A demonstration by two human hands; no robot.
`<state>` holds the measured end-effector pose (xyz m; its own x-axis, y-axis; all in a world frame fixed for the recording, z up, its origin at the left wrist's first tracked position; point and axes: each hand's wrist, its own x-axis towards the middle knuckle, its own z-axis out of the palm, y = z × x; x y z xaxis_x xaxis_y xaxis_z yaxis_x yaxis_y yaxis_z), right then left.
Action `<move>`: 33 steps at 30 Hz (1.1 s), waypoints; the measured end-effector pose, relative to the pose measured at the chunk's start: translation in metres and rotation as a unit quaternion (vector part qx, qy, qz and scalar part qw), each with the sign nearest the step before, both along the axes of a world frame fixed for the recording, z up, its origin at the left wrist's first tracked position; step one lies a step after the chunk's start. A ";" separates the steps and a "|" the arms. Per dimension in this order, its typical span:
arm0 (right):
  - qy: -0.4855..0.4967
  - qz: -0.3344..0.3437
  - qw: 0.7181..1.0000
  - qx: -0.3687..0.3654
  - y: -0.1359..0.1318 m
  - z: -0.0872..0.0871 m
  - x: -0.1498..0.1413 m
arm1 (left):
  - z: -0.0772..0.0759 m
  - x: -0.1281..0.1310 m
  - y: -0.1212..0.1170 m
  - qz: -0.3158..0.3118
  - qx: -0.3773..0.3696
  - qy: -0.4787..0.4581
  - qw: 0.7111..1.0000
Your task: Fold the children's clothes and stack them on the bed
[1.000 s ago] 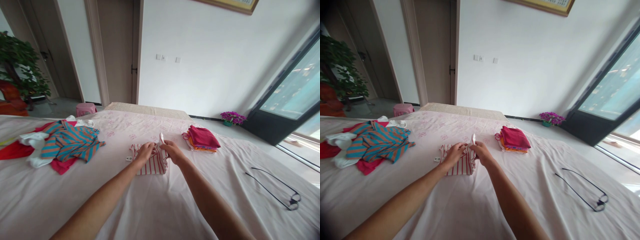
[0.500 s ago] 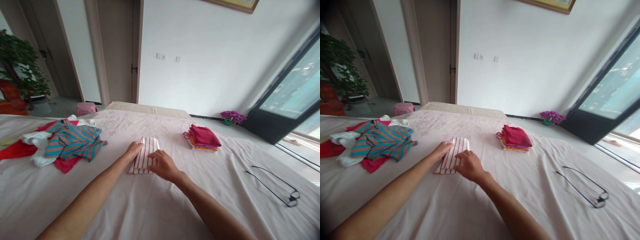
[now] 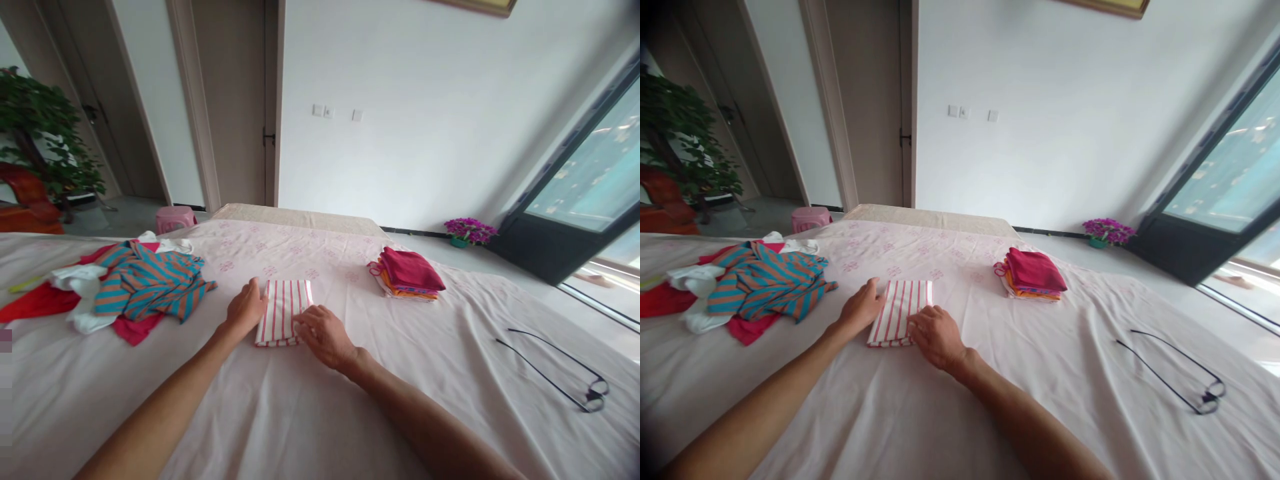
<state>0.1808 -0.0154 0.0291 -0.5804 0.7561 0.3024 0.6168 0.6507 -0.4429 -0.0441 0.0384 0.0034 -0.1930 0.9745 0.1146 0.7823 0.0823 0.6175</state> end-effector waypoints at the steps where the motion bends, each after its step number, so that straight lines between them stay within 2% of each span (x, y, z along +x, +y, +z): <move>1: 0.028 -0.026 0.999 -0.001 0.004 0.003 0.000 | 0.001 0.004 -0.003 -0.011 0.028 0.040 0.999; 4: 0.067 -0.078 0.995 0.013 0.020 0.003 -0.009 | -0.001 0.023 -0.010 -0.088 0.109 0.145 0.979; 6: 0.054 -0.086 0.995 0.013 0.031 -0.006 -0.018 | -0.007 0.035 -0.013 -0.127 0.116 0.176 0.969; 10: 0.029 -0.081 0.996 -0.026 0.041 -0.034 -0.029 | -0.027 0.042 -0.015 -0.123 0.076 0.216 0.966; 13: 0.027 -0.070 0.997 -0.025 0.042 -0.048 -0.026 | -0.035 0.036 -0.017 -0.125 0.062 0.238 0.961; 17: 0.020 -0.065 0.997 -0.021 0.047 -0.051 -0.018 | -0.034 0.025 -0.026 -0.131 0.052 0.244 0.960; 20: 0.045 -0.121 0.990 -0.049 0.057 -0.049 -0.010 | -0.032 0.018 -0.037 -0.132 0.039 0.245 0.960; 22: 0.099 -0.196 0.971 -0.092 0.063 -0.046 -0.006 | -0.031 0.014 -0.044 -0.128 0.031 0.247 0.960; 25: 0.225 -0.262 0.912 -0.221 0.068 -0.036 -0.001 | -0.030 0.011 -0.049 -0.121 0.025 0.243 0.962; 27: 0.287 -0.257 0.861 -0.331 0.070 -0.026 -0.001 | -0.031 0.010 -0.049 -0.119 0.022 0.243 0.962; 29: 0.301 -0.244 0.823 -0.416 0.073 -0.015 -0.003 | -0.033 0.009 -0.049 -0.121 0.023 0.248 0.961; 31: 0.289 -0.244 0.802 -0.462 0.077 -0.008 -0.007 | -0.037 0.008 -0.047 -0.123 0.033 0.257 0.958; 33: 0.279 -0.244 0.793 -0.483 0.082 -0.005 -0.011 | -0.042 0.006 -0.046 -0.123 0.048 0.263 0.956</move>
